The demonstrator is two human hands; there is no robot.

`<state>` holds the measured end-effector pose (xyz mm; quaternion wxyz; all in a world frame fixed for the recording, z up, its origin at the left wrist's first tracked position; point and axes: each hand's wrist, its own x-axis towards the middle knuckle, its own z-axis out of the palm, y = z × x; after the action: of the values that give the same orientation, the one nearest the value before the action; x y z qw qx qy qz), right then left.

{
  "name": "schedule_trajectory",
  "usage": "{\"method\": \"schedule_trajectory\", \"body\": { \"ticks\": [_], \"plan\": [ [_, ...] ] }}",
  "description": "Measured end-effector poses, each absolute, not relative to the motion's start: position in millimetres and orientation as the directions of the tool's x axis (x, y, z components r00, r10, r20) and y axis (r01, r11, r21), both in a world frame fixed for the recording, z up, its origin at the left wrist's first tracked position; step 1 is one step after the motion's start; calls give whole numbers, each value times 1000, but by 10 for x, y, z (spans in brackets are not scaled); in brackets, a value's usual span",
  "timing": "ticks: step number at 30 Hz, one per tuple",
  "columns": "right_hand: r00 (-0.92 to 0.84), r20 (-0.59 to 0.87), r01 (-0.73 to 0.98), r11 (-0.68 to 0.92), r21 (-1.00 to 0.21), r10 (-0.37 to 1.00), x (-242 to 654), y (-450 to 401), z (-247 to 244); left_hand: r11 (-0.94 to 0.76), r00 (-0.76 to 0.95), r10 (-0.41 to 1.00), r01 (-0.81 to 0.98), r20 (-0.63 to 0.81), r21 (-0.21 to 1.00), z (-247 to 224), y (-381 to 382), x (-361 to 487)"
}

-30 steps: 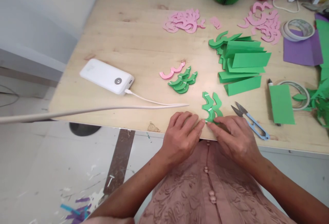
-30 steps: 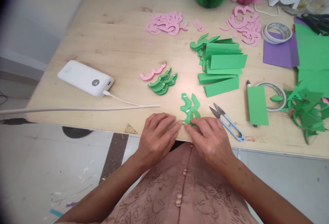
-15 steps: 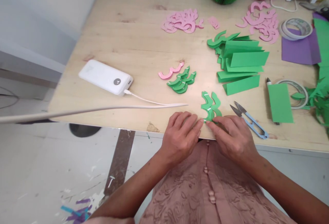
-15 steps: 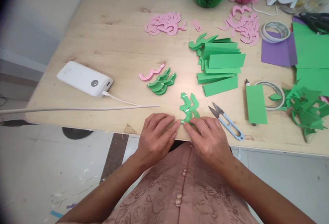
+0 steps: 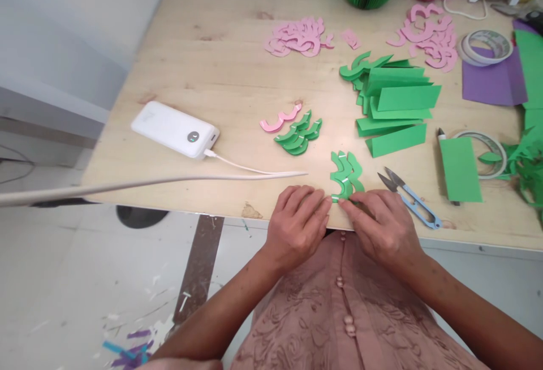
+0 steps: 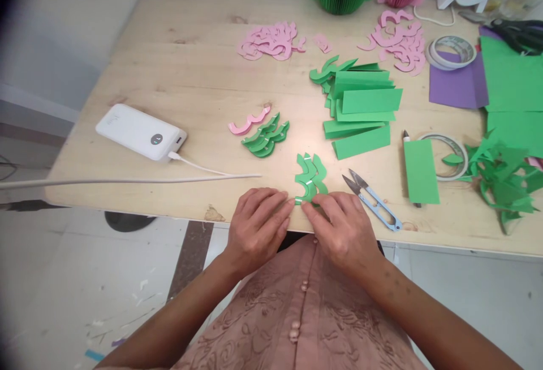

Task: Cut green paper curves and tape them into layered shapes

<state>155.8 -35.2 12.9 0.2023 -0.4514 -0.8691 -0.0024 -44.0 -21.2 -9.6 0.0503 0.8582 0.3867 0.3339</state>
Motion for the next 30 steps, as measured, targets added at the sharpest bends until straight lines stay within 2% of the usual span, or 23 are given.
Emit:
{"method": "schedule_trajectory", "body": {
  "ticks": [10, 19, 24, 30],
  "plan": [
    [-510, 351, 781, 594, -195, 786, 1577, -353, 102, -689, 479, 708, 629, 519, 360, -102, -214, -440],
    [-536, 369, 770, 619, -155, 759, 1577, -348, 93, -704, 480, 683, 632, 550, 323, -108, -197, -434],
    [-535, 359, 774, 614, -156, 765, 1581, -352, 93, -698, 452, 687, 628, 569, 344, -117, -205, -422],
    [-538, 337, 779, 609, -151, 772, 1574, -348, 119, -698, 511, 693, 652, 509, 295, -109, -224, -414]
  ]
}}
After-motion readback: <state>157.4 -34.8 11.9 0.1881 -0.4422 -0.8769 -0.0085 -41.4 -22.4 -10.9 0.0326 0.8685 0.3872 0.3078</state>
